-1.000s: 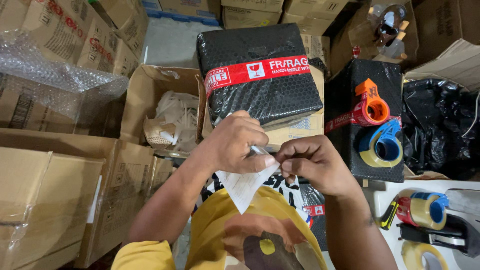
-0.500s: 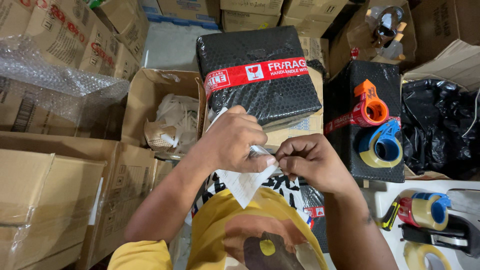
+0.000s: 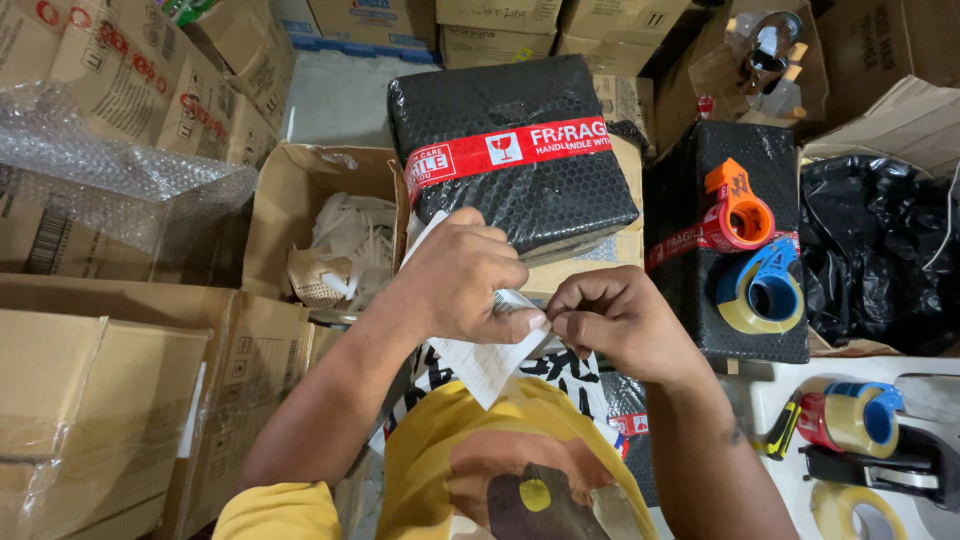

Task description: The person wraps a black object in bubble wrap, secures it with adhesive tape, and attaches a shipping label before using a utility knife to open and prepare cardboard boxes for shipping in a warehouse environment.

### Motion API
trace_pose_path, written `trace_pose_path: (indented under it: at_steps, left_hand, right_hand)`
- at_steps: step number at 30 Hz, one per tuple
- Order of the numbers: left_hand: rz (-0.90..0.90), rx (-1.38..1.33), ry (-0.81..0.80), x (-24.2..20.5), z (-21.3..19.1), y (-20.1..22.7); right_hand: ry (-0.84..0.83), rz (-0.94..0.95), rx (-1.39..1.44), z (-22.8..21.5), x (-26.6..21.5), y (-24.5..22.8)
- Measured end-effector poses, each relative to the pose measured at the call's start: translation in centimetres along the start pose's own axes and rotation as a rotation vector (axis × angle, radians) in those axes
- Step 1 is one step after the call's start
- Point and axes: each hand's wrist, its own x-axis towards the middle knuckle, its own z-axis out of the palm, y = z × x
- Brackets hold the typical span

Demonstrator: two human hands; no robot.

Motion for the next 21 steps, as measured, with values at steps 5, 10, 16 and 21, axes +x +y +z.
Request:
trace_pose_path:
  at_steps: [5,10,16,21]
  left_hand:
    - [-0.01,0.034,-0.005,0.1,-0.2,0.1]
    - [0.02,0.03,0.04,0.4,-0.2,0.1]
    - [0.042,0.003,0.074,0.5,-0.3,0.0]
    - [0.024,0.013,0.042,0.3,-0.7,0.0]
  right_hand:
    - [-0.008,-0.006,0.008,-0.2,0.1,0.4]
    - [-0.022,-0.069,0.09,-0.3,0.3,1.2]
    - [-0.008,-0.081,0.048,-0.4,0.3,1.5]
    - [-0.023,-0.104,0.04,-0.7,0.2,0.9]
